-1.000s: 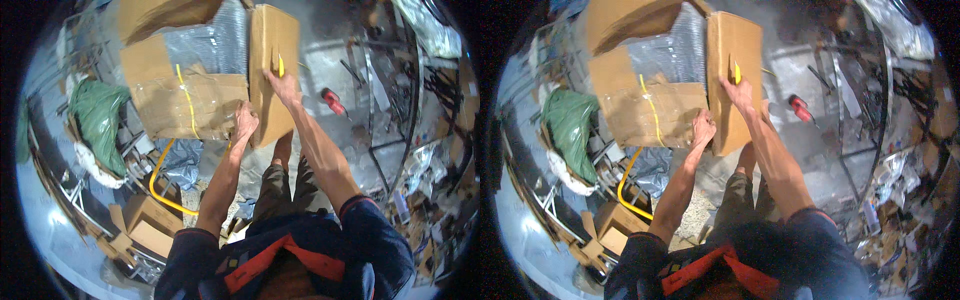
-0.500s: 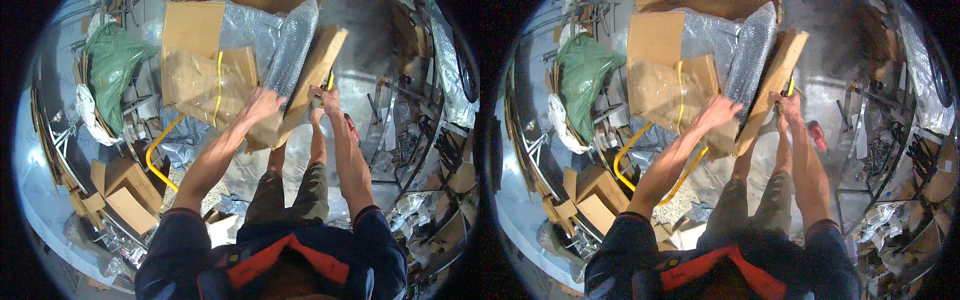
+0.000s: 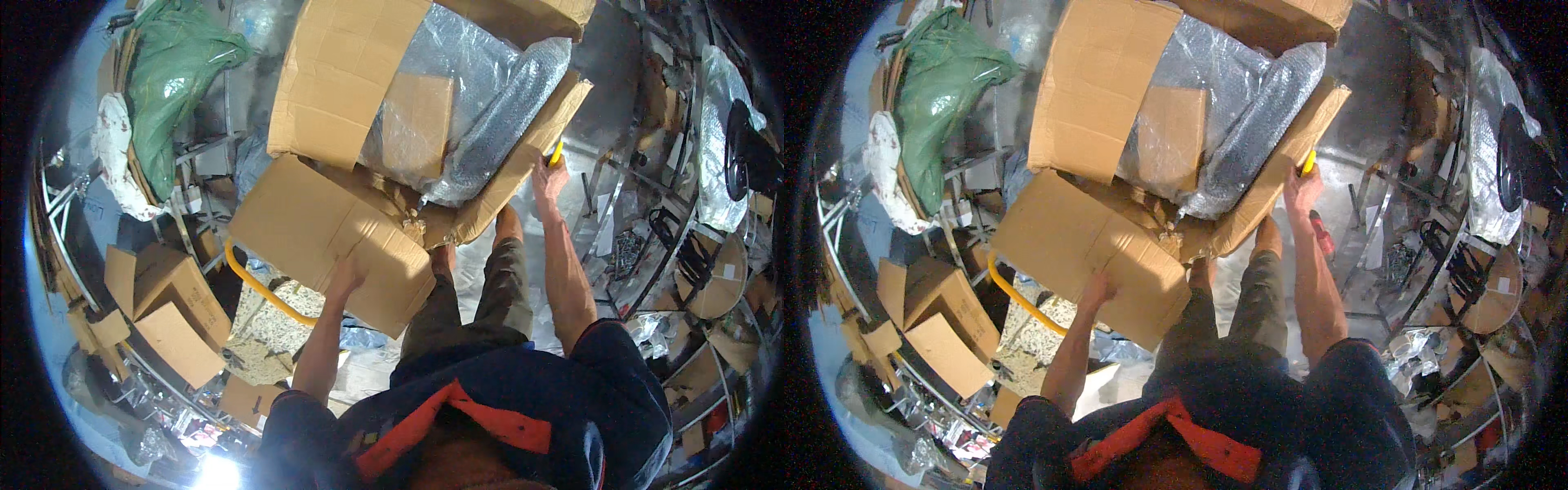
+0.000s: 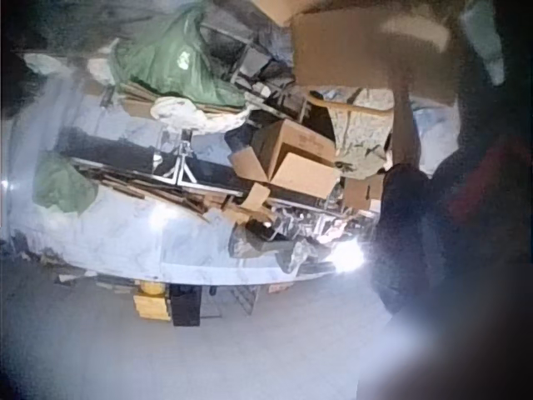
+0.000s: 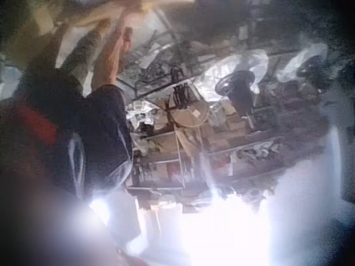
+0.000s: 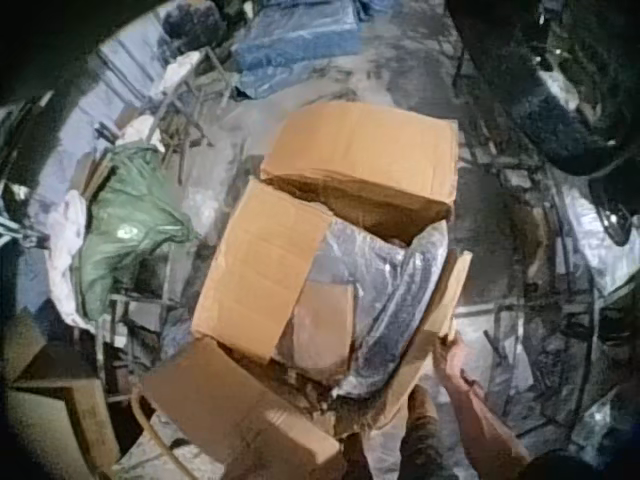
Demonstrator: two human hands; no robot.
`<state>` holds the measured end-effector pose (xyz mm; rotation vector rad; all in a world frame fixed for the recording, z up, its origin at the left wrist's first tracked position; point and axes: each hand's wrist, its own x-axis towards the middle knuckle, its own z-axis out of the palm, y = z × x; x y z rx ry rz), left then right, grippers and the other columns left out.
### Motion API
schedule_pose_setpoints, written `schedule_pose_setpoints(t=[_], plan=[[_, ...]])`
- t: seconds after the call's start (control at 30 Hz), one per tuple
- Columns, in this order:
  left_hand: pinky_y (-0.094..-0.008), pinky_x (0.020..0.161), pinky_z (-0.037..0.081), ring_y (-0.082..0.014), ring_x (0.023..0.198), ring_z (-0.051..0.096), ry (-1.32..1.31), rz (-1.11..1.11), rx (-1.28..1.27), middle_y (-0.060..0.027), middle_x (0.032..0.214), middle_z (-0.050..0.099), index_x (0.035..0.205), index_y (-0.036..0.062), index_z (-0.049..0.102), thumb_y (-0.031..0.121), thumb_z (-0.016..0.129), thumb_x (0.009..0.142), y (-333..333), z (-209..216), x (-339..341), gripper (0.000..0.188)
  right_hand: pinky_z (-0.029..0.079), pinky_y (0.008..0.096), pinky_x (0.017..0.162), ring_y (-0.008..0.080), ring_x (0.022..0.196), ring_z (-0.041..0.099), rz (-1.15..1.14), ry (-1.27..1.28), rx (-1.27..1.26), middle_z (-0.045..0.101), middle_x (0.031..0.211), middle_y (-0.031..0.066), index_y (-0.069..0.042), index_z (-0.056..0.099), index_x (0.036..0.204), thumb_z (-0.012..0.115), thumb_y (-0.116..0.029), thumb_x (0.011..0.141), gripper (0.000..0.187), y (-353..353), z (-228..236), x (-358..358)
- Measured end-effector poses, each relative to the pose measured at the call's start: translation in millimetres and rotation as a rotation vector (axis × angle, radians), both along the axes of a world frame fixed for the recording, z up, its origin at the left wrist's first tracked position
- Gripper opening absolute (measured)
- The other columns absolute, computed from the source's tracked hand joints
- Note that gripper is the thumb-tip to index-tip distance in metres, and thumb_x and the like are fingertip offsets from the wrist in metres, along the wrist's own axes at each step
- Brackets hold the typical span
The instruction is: The person uses a utility knife to cut open a large cardboard box, removes bubble-wrapped items, and places them on the floor. They then open a smaller box to reveal a plastic tray containing small metal parts, which they inspect.
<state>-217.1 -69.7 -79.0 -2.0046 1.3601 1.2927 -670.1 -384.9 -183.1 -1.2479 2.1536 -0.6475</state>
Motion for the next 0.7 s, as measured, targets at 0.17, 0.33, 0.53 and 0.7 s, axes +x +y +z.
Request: schedule_pose_setpoints(t=[0.17, 0.33, 0.53, 0.7], plan=[[-0.0454, 0.081, 0.053, -0.0362, 0.091, 0.067, -0.003, 0.729, -0.149, -0.0143, 0.107, 0.068, 0.128, 0.0039, 0.059, 0.023, 0.072, 0.087, -127.9, -106.9, 8.7, 0.046, 0.056, 0.0309, 0.058, 0.0189, 0.069, 0.069, -0.043, -0.863, 0.195, 0.069, 0.084, 0.0096, 0.004, 0.061, 0.099, 0.067, -0.023, 0.095, 0.028, -7.4, 1.7, 94.1], [-0.0392, 0.067, 0.052, -0.0238, 0.075, 0.062, 0.430, 1.582, -0.302, -0.0054, 0.096, 0.064, 0.116, 0.0070, 0.063, 0.034, 0.076, 0.084, -209.3, -171.3, 31.8, 0.044, 0.058, 0.0326, 0.064, 0.0203, 0.076, 0.070, 0.192, -0.792, 0.452, 0.071, 0.093, 0.0131, 0.005, 0.062, 0.109, 0.064, -0.024, 0.098, 0.031, 7.9, -13.6, 127.5], [-0.0425, 0.062, 0.048, -0.0246, 0.084, 0.054, 0.501, 2.204, -0.451, -0.0097, 0.103, 0.057, 0.125, 0.0120, 0.056, 0.045, 0.078, 0.080, -217.1, -211.8, 75.7, 0.060, 0.054, 0.0313, 0.067, 0.0161, 0.079, 0.066, 0.254, -0.598, 0.636, 0.072, 0.088, 0.0098, 0.003, 0.063, 0.109, 0.066, -0.029, 0.097, 0.034, 15.6, -25.4, 106.3], [-0.0456, 0.072, 0.048, -0.0274, 0.087, 0.056, 0.267, 2.032, -0.242, -0.0118, 0.107, 0.057, 0.122, 0.0069, 0.057, 0.046, 0.078, 0.079, -200.8, -232.1, 96.8, 0.062, 0.053, 0.0358, 0.070, 0.0193, 0.077, 0.067, 0.309, -0.545, 0.614, 0.072, 0.086, 0.0119, 0.002, 0.066, 0.104, 0.068, -0.025, 0.092, 0.030, 19.4, -29.7, 91.3]])
